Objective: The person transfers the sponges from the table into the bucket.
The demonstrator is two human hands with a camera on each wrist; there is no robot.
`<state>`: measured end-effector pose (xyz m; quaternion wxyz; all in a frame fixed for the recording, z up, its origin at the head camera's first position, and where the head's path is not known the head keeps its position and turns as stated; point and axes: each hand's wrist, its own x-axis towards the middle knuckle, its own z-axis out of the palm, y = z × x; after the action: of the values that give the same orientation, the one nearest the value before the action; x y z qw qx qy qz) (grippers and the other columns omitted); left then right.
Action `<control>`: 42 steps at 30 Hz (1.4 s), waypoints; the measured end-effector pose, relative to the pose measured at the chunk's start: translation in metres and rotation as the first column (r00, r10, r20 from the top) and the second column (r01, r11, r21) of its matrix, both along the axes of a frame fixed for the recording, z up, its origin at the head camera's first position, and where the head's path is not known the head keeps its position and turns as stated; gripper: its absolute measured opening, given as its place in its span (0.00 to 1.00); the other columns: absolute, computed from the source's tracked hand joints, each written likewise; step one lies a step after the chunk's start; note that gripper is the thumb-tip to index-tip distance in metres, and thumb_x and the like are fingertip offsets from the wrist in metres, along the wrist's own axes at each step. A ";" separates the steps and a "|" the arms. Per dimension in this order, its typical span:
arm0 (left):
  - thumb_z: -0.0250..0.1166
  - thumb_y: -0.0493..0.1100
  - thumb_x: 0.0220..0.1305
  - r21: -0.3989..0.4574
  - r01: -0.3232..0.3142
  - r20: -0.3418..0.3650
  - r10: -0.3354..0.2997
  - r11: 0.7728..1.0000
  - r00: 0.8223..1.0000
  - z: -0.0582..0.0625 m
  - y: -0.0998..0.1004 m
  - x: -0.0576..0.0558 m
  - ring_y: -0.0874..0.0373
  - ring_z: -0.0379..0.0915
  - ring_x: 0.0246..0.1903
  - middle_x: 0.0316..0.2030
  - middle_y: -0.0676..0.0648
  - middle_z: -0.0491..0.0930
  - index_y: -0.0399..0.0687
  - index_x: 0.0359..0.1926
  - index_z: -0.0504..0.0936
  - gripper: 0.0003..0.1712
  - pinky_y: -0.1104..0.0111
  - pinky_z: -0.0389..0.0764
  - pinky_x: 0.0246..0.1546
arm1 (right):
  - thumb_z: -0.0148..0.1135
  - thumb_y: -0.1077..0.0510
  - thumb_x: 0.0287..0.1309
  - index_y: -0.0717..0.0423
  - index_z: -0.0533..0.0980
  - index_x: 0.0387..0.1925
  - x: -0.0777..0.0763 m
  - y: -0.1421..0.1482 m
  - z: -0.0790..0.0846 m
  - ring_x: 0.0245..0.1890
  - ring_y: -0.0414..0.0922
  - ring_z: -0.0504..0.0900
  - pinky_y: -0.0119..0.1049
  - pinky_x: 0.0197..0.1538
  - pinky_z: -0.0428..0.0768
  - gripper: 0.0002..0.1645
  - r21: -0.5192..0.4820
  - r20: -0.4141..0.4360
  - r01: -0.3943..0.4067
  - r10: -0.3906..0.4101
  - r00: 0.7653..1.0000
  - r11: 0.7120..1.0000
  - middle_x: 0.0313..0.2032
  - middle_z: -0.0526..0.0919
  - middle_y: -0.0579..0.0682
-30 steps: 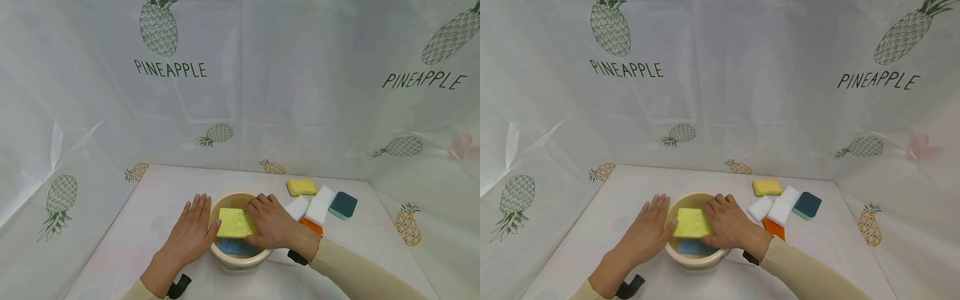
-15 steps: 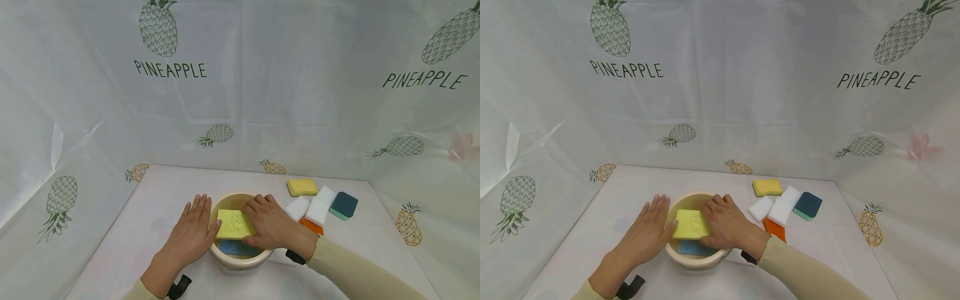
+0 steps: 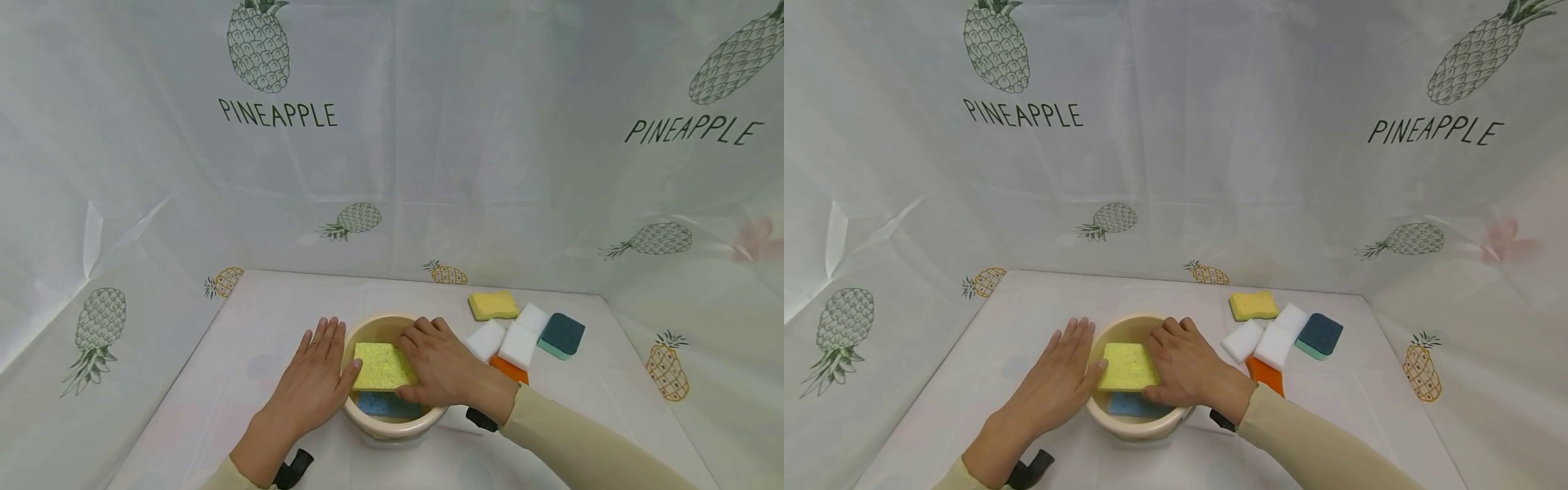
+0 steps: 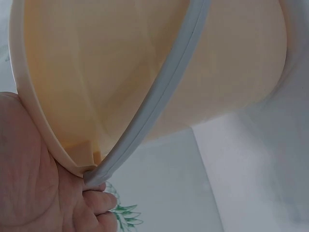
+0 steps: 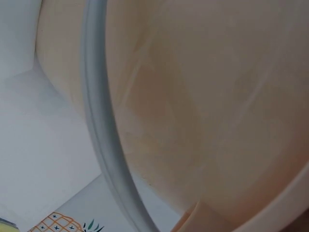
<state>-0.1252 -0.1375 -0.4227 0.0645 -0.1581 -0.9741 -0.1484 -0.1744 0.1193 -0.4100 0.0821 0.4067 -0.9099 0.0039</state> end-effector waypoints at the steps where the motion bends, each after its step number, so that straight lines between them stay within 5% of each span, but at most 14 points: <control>1: 0.50 0.60 0.83 0.000 0.001 0.000 -0.001 1.000 1.000 0.000 0.000 0.000 0.38 0.48 0.82 0.80 0.32 0.58 0.30 0.80 0.58 0.43 0.42 0.53 0.81 | 0.71 0.26 0.54 0.50 0.80 0.56 0.000 0.000 0.000 0.53 0.46 0.74 0.42 0.52 0.70 0.41 0.002 0.001 0.000 0.000 1.000 1.000 0.51 0.82 0.45; 29: 0.49 0.62 0.83 -0.009 -0.003 0.011 0.003 1.000 1.000 -0.001 0.000 0.001 0.39 0.47 0.83 0.81 0.33 0.56 0.31 0.81 0.57 0.44 0.43 0.51 0.82 | 0.69 0.32 0.59 0.53 0.81 0.56 0.003 0.002 -0.001 0.52 0.46 0.74 0.41 0.51 0.70 0.36 -0.052 -0.009 0.031 -0.031 0.999 0.998 0.52 0.83 0.47; 42: 0.50 0.61 0.82 -0.021 -0.004 -0.002 0.004 1.000 1.000 -0.002 -0.001 0.000 0.38 0.47 0.82 0.81 0.32 0.56 0.30 0.80 0.57 0.44 0.43 0.51 0.82 | 0.68 0.44 0.63 0.57 0.80 0.54 0.000 0.025 -0.005 0.52 0.52 0.77 0.47 0.51 0.74 0.26 -0.274 -0.202 0.103 -0.162 0.966 0.956 0.50 0.84 0.52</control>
<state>-0.1250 -0.1381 -0.4244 0.0642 -0.1572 -0.9758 -0.1376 -0.1745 0.1442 -0.4145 0.2362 0.3281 -0.9117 0.0728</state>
